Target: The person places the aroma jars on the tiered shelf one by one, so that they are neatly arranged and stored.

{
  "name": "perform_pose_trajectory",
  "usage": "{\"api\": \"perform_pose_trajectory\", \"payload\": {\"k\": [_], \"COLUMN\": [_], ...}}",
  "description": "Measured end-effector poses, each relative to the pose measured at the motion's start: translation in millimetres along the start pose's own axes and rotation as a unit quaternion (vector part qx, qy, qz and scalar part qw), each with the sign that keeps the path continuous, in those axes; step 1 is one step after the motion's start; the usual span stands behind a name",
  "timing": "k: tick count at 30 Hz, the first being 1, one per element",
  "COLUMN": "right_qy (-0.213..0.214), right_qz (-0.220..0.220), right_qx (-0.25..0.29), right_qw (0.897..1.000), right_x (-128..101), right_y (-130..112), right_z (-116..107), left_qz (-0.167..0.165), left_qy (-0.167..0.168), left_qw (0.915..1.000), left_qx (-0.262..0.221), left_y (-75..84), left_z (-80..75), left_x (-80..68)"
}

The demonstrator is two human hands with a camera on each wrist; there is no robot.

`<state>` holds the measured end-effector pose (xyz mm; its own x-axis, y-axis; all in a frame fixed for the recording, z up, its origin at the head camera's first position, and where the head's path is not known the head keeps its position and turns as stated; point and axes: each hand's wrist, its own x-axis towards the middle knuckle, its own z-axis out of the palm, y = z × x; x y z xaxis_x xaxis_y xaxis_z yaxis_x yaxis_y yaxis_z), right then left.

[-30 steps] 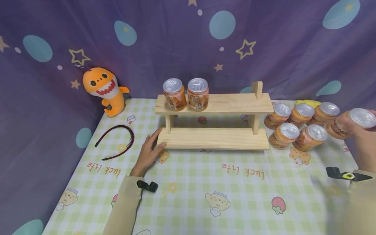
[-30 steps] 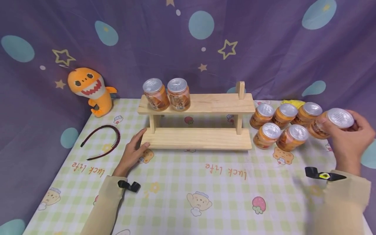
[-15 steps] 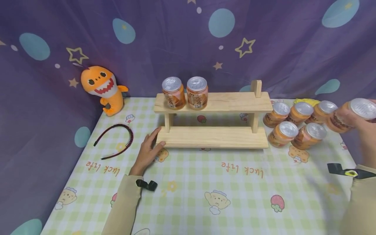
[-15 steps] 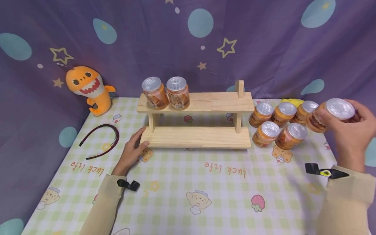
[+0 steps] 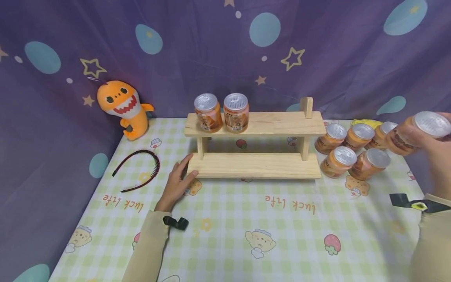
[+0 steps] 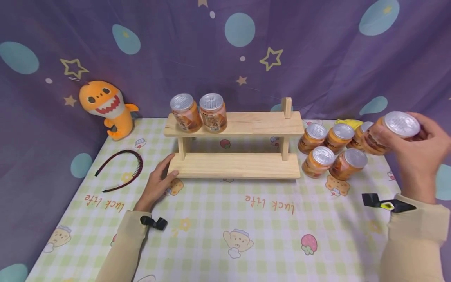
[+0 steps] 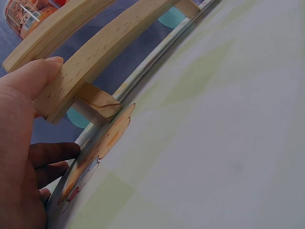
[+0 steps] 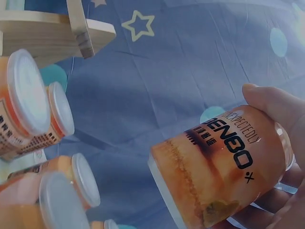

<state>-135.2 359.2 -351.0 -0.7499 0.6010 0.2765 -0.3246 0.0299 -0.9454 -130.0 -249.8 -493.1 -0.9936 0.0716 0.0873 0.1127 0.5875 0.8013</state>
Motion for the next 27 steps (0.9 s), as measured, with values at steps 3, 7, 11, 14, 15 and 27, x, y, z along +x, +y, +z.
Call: {"api": "perform_pose_trajectory", "payload": {"k": [3, 7, 11, 14, 15, 27], "right_qy": [0.006, 0.007, -0.004, -0.016, -0.019, -0.053], "right_qz": [0.001, 0.008, 0.029, 0.042, 0.042, -0.016], "right_qx": [-0.051, -0.125, -0.162, -0.158, -0.155, 0.012], "right_qw": [0.999, 0.992, 0.986, 0.986, 0.987, 0.998], "right_x": [-1, -1, -3, -5, -6, -6], "right_y": [-5, -11, -18, -22, -23, -19], "right_z": [4, 13, 22, 28, 30, 59], "left_qz": [-0.001, -0.002, -0.004, -0.001, 0.001, 0.004], "left_qy": [-0.001, -0.002, -0.002, -0.002, -0.001, -0.002], "left_qw": [1.0000, 1.0000, 1.0000, 1.0000, 1.0000, 1.0000], "left_qx": [0.000, 0.003, 0.007, 0.007, 0.006, 0.005], "left_y": [0.4, 0.7, 0.8, 1.1, 1.2, 0.3], "left_z": [-0.2, -0.3, -0.1, -0.1, 0.0, -0.3], "left_x": [0.3, 0.2, 0.0, 0.1, 0.2, 0.9]}}
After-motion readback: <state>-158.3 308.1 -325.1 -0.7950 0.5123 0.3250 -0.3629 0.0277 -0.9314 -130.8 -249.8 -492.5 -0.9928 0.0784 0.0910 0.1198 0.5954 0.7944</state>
